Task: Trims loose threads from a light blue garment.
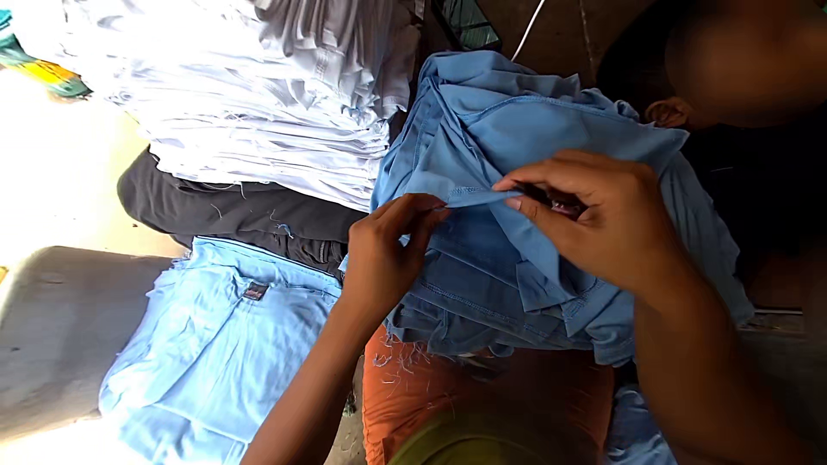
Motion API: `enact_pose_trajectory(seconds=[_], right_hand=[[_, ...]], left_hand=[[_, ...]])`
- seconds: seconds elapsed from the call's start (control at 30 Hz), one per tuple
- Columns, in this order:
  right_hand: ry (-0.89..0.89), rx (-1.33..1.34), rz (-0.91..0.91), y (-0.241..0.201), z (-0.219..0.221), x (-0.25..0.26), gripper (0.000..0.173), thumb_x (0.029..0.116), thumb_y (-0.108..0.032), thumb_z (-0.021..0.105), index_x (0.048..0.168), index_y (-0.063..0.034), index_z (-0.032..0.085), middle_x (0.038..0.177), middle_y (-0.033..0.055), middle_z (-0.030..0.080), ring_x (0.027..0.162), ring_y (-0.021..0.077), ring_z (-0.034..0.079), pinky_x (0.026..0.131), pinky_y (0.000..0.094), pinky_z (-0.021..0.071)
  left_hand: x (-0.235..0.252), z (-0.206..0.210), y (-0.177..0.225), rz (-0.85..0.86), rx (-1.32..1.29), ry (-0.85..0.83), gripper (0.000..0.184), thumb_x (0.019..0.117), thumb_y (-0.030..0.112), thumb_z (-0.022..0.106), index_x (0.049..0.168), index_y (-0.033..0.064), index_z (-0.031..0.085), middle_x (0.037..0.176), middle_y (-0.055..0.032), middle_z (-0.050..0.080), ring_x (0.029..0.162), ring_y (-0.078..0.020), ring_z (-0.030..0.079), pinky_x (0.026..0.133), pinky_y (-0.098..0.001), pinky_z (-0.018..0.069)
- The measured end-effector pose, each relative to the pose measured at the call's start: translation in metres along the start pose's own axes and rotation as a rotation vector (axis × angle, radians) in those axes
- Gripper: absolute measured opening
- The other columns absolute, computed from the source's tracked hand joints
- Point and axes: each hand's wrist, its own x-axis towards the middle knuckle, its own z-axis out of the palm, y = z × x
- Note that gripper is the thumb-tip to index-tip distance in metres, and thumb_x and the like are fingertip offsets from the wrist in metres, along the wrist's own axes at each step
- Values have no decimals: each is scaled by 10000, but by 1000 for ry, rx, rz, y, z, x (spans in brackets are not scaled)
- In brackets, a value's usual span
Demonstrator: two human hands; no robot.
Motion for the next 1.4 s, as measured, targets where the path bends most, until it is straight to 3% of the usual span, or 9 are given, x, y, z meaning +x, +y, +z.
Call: enact_pose_trajectory(seconds=[0.13, 0.23, 0.3, 0.4, 0.53, 0.77, 0.93, 1.17, 1.4], right_hand=[[153, -291, 6, 29, -50, 28, 261, 1049, -144, 534, 1171, -36, 739, 959, 207, 651, 808, 253, 586, 742, 390, 463], [271, -494, 290, 61, -56, 45, 332, 1042, -172, 453, 1224, -57, 707, 1204, 266, 654, 1086, 411, 633, 940, 590, 439], [108, -543, 429, 82, -42, 42, 338, 1011, -87, 461, 1281, -20, 654, 1295, 338, 580, 1192, 536, 564, 970, 722, 371], [-275, -420, 475, 109, -20, 26, 301, 970, 23, 561, 1263, 36, 630, 1258, 377, 579, 1190, 599, 547, 894, 787, 413], [-166, -462, 579, 70, -36, 12, 368, 1014, -108, 510, 1360, -3, 582, 1386, 396, 458, 1174, 643, 502, 819, 808, 386], [-30, -169, 68, -40, 19, -33, 322, 956, -299, 638, 1151, -53, 709, 1047, 141, 636, 717, 223, 617, 518, 375, 482], [-105, -139, -60, -39, 92, -51, 289, 878, -310, 748, 984, -42, 716, 869, 102, 645, 631, 230, 644, 458, 363, 497], [37, -85, -64, -34, 36, -28, 180, 978, -93, 614, 1033, 6, 754, 946, 136, 719, 776, 199, 682, 635, 307, 544], [353, -236, -97, -23, -23, -26, 209, 1042, -119, 592, 1079, 48, 712, 992, 171, 686, 907, 138, 650, 788, 239, 513]], left_hand=[[-27, -50, -18, -124, 110, -66, 204, 1020, 144, 623, 1145, -5, 683, 1010, -91, 729, 859, -87, 716, 810, -265, 605], [-51, -97, -38, -458, 428, -66, 272, 1061, 222, 576, 1175, -10, 660, 1032, -187, 726, 897, -316, 732, 818, -535, 589], [-66, -120, -43, -765, 645, -83, 313, 1061, 220, 566, 1180, -54, 661, 1097, -315, 689, 1024, -531, 666, 870, -746, 467], [-87, -131, -49, -1046, 700, -147, 525, 997, 211, 679, 1396, -94, 527, 1390, -430, 473, 1266, -639, 468, 1007, -790, 349], [-91, -101, -44, -566, 465, -138, 373, 1010, 181, 663, 1340, 12, 621, 1348, -264, 582, 1135, -404, 644, 913, -568, 546], [-53, -47, -29, 63, 168, -167, 151, 968, 166, 677, 1021, 60, 771, 1121, -97, 727, 1093, -225, 646, 976, -373, 495], [-31, -47, -11, 51, 165, -101, 162, 1012, 120, 596, 1079, -10, 667, 1159, -143, 667, 1105, -204, 642, 979, -347, 512], [-39, -20, 10, -36, -106, 30, 587, 888, 402, 780, 1279, -8, 626, 1301, -139, 618, 1218, -181, 585, 1008, -335, 502], [-3, 32, 19, 71, -332, 320, 218, 914, -65, 606, 1104, -33, 706, 1163, -156, 656, 1077, -160, 649, 871, -268, 568]])
